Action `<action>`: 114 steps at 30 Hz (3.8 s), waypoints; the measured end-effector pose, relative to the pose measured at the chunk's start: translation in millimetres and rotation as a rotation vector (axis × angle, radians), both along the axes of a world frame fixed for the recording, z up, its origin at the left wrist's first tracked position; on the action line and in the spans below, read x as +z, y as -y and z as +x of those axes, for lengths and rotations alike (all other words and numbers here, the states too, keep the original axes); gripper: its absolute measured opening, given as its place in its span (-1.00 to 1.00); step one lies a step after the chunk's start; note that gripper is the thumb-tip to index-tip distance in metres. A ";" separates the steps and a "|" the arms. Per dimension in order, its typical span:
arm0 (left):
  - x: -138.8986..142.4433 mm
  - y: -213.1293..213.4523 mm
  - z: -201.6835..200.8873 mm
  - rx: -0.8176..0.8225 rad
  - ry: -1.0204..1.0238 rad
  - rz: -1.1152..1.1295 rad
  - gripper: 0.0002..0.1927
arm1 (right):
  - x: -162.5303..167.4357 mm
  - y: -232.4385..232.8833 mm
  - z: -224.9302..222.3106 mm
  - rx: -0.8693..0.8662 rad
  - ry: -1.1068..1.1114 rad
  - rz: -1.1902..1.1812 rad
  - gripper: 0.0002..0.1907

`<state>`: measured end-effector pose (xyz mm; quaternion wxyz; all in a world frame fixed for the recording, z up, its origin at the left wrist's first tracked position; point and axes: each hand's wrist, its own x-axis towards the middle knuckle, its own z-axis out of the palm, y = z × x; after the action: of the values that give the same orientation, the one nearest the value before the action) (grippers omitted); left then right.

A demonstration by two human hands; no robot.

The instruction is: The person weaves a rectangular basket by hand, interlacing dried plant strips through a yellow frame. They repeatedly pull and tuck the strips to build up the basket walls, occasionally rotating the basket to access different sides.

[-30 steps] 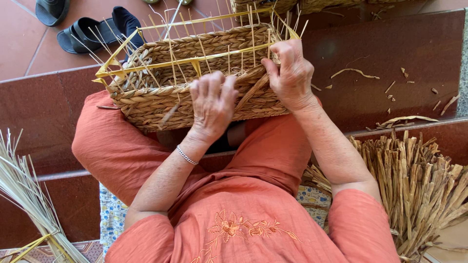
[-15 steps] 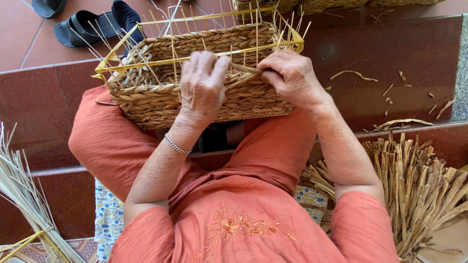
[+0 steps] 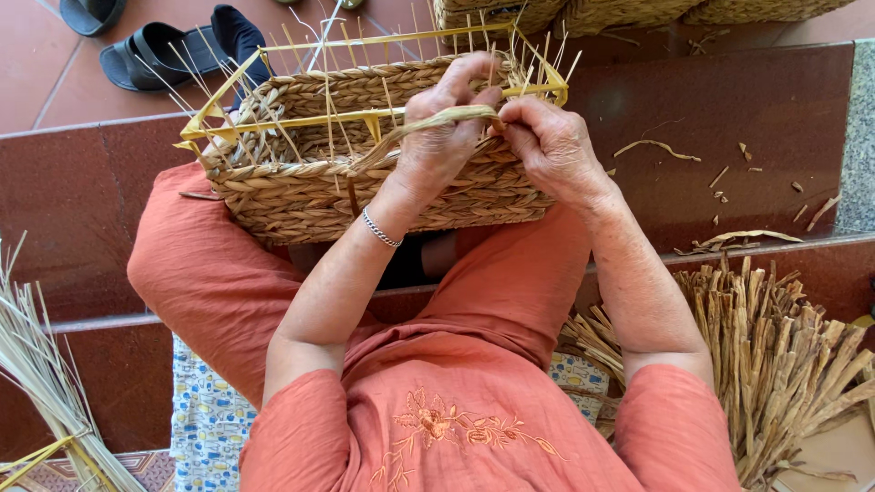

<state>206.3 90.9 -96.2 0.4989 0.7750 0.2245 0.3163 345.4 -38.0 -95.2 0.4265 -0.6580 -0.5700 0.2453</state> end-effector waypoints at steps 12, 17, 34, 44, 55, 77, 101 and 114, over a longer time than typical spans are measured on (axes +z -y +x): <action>-1.4 45.5 -72.2 -0.139 0.177 -0.672 -0.80 | -8.5 -14.5 -14.8 -0.072 0.365 0.088 -0.91; -6.3 7.8 -90.4 0.170 -0.307 0.769 -0.68 | -7.2 -11.1 -8.8 0.060 0.439 0.107 -0.93; -27.2 -19.4 -88.8 0.066 -0.426 0.750 -0.84 | -19.3 182.0 50.1 -0.646 0.438 -0.274 -0.91; -29.3 -15.5 -93.8 0.071 -0.353 0.733 -0.83 | -53.1 275.4 8.3 -0.672 0.919 -0.794 -0.92; -38.0 -14.9 -93.9 0.078 -0.361 0.736 -0.84 | -54.6 266.1 25.4 -0.646 0.849 -0.813 -0.82; -17.0 60.9 -74.5 -0.141 0.240 -0.895 -0.82 | 14.3 7.9 -46.0 -0.026 -0.824 0.031 -0.91; 47.4 16.9 -169.0 0.153 0.417 -0.787 -0.83 | 16.6 16.2 -31.4 -0.126 -0.004 0.045 -0.85; 91.9 5.0 -143.4 0.142 -0.041 0.536 -0.76 | -14.9 -6.1 -43.3 -0.217 0.402 0.242 -0.84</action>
<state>62.8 85.9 -4.3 0.2482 0.8678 0.1966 0.3830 302.1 -31.9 -110.0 0.4044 -0.6950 -0.5945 -0.0077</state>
